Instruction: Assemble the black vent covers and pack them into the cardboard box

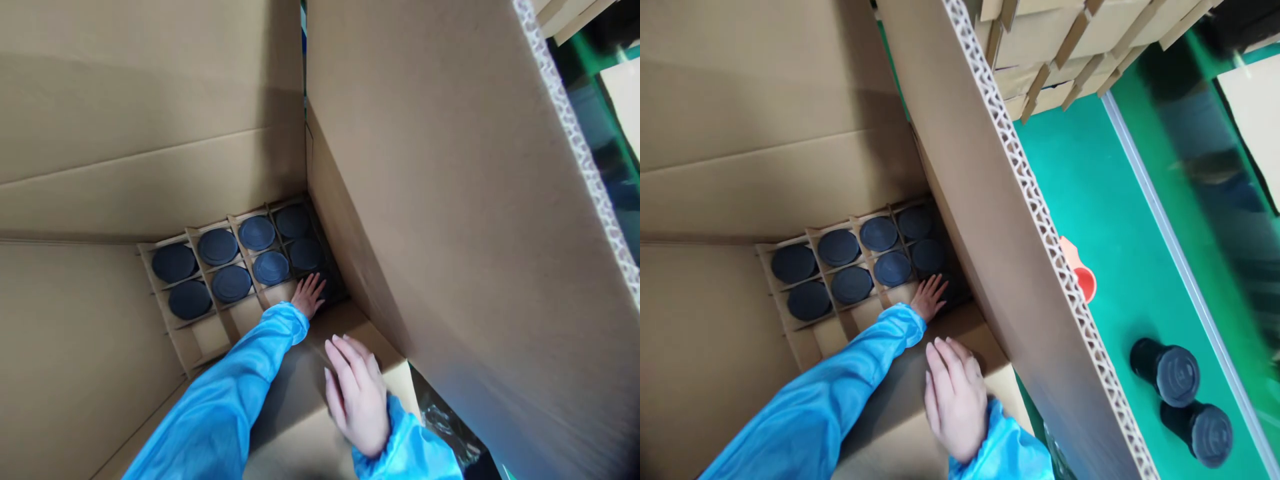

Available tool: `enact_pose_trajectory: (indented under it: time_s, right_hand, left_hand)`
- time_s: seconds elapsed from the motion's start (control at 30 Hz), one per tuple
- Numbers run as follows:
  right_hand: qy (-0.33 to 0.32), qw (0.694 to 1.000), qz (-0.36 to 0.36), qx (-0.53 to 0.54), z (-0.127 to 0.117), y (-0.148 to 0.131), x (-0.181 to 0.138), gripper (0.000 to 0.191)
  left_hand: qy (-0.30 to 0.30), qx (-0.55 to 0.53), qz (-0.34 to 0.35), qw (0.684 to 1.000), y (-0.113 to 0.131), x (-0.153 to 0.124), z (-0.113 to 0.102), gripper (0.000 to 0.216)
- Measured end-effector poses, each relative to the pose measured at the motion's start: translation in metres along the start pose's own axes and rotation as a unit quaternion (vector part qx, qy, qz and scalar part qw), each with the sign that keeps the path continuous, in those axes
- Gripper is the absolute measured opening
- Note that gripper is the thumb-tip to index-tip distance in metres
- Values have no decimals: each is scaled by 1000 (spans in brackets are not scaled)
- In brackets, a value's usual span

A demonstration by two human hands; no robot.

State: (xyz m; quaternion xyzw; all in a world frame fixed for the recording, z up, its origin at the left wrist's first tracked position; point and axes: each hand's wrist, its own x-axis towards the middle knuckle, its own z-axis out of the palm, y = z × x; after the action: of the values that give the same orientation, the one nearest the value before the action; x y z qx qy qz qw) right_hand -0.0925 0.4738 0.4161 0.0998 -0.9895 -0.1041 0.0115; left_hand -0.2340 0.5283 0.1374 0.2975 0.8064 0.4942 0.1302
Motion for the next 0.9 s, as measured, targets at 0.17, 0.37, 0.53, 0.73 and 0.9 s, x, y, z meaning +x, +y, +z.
enact_pose_trajectory:
  time_s: [0.17, 0.37, 0.53, 0.73, 0.9]
  right_hand:
    - [3, 1000, -18, -3, 0, -1, 2, 46]
    - [8, 999, -47, -5, -2, -2, 4, 44]
    - [18, 998, -56, 0, 6, 4, 5, 43]
    - [41, 997, -62, 13, 5, -4, 21, 35]
    - [3, 989, -141, 34, -20, 27, -15, 30]
  left_hand:
    - [-24, 53, 51, 997, -4, -7, 22, 74]
    - [71, 101, -37, 992, -9, 16, -9, 70]
    - [22, 144, -83, 986, -24, 37, -41, 70]
    - [-19, 120, -139, 983, 4, 35, -86, 60]
    - [88, 44, -39, 994, 32, 24, -145, 63]
